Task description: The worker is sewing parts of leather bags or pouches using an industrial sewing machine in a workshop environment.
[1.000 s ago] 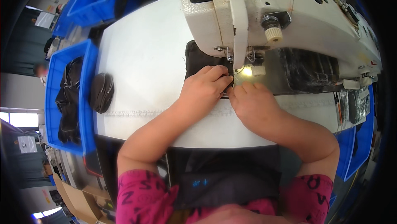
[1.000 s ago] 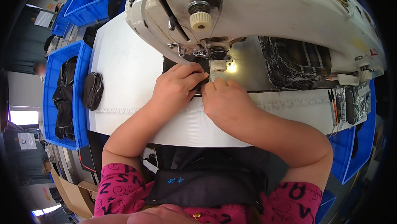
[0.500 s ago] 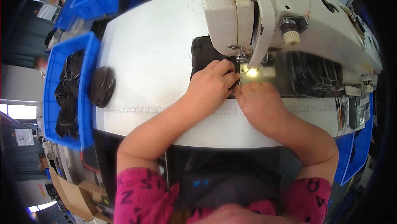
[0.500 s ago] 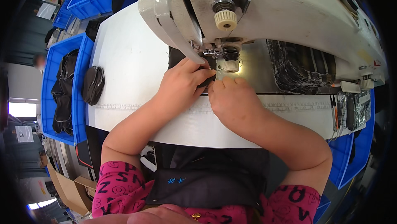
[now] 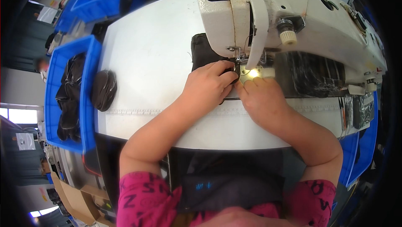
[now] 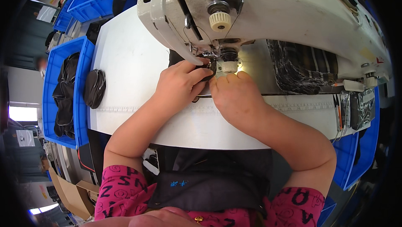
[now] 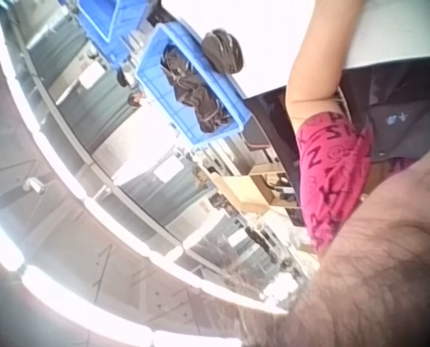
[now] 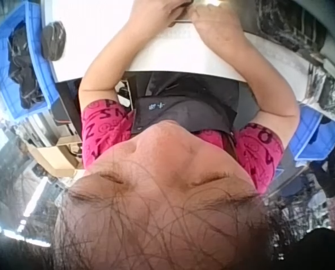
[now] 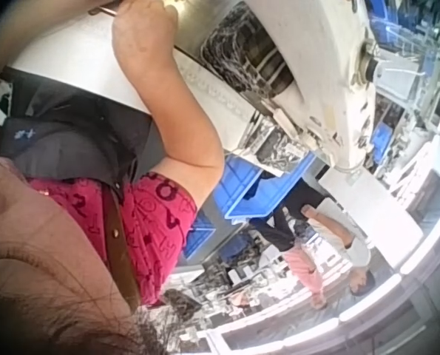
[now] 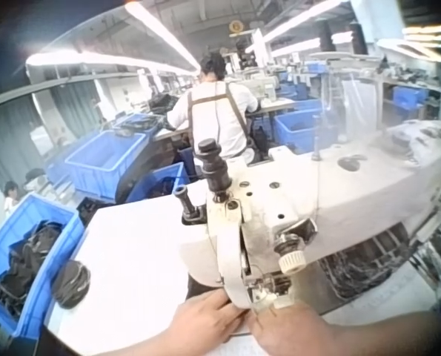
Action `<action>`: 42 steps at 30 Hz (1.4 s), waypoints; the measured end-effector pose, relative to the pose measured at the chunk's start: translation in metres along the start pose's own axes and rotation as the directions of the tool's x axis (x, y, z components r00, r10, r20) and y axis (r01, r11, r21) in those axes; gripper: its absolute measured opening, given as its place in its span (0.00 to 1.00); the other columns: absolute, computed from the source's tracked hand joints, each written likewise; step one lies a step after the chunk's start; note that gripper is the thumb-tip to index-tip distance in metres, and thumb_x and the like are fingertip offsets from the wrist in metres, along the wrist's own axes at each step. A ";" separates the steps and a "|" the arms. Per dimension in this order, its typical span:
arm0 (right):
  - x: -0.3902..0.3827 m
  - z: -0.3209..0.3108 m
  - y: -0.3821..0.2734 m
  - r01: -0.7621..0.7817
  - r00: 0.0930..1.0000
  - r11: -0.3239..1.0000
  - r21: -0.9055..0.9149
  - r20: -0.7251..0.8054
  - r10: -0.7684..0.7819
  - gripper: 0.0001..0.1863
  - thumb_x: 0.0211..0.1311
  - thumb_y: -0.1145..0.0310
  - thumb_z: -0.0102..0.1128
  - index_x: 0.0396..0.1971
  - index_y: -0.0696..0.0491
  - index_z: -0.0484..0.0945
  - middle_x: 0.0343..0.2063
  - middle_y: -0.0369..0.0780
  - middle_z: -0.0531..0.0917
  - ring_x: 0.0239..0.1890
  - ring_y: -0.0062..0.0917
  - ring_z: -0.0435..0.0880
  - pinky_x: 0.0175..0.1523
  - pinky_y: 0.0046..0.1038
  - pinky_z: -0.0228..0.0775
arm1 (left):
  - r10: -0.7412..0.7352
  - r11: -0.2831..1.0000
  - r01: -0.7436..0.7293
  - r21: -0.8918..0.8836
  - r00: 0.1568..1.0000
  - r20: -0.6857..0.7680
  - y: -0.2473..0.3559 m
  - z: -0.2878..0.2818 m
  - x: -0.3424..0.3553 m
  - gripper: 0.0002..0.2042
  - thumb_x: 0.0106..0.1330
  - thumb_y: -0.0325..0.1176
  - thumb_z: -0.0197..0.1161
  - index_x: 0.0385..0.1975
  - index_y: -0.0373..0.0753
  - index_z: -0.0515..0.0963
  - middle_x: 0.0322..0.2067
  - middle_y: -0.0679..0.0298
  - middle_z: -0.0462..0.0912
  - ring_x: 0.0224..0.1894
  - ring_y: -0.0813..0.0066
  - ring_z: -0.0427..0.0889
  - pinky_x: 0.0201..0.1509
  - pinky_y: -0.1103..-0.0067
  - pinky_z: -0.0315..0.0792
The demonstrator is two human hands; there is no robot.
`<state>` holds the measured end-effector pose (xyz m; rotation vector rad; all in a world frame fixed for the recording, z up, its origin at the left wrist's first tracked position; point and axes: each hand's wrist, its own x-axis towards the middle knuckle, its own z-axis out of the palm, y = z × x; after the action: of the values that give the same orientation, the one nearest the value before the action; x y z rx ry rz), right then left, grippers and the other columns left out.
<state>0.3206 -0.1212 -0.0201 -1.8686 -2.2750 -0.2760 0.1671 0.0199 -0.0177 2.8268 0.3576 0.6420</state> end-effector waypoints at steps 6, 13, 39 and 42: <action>0.000 0.001 -0.004 0.008 1.000 1.000 -0.014 -0.011 -0.008 0.14 0.56 0.69 0.61 0.42 0.56 0.82 0.26 0.36 0.82 0.32 0.27 0.82 0.39 0.32 0.69 | 0.038 0.999 -0.038 0.000 0.999 0.013 -0.001 -0.006 0.001 0.13 0.55 0.25 0.70 0.41 0.44 0.86 0.50 0.67 0.85 0.47 0.64 0.86 0.45 0.71 0.82; 0.002 0.001 -0.003 0.024 0.998 1.000 0.001 0.055 -0.024 0.16 0.56 0.69 0.61 0.45 0.56 0.82 0.25 0.36 0.82 0.30 0.28 0.83 0.38 0.32 0.69 | 0.055 0.997 -0.057 0.050 0.998 0.040 -0.002 -0.008 -0.001 0.17 0.52 0.26 0.71 0.45 0.46 0.87 0.47 0.67 0.84 0.49 0.65 0.84 0.45 0.72 0.82; 0.005 0.009 0.003 -0.002 1.000 1.000 -0.015 -0.030 0.002 0.23 0.52 0.70 0.63 0.51 0.57 0.81 0.22 0.35 0.80 0.25 0.27 0.80 0.34 0.33 0.69 | 0.008 0.985 -0.019 0.173 0.998 0.061 0.008 -0.004 0.008 0.13 0.55 0.26 0.66 0.41 0.36 0.83 0.37 0.61 0.78 0.41 0.65 0.81 0.36 0.73 0.81; 0.006 0.008 0.003 0.001 1.000 1.000 -0.030 -0.007 -0.001 0.25 0.51 0.70 0.64 0.53 0.58 0.81 0.21 0.35 0.81 0.24 0.27 0.81 0.32 0.32 0.69 | 0.001 0.987 -0.013 0.159 0.997 0.075 0.005 -0.005 0.007 0.15 0.55 0.25 0.66 0.43 0.37 0.83 0.40 0.62 0.79 0.43 0.65 0.81 0.39 0.72 0.81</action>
<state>0.3227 -0.1131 -0.0260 -1.8781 -2.2794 -0.3176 0.1724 0.0183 -0.0094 2.9952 0.4032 0.5296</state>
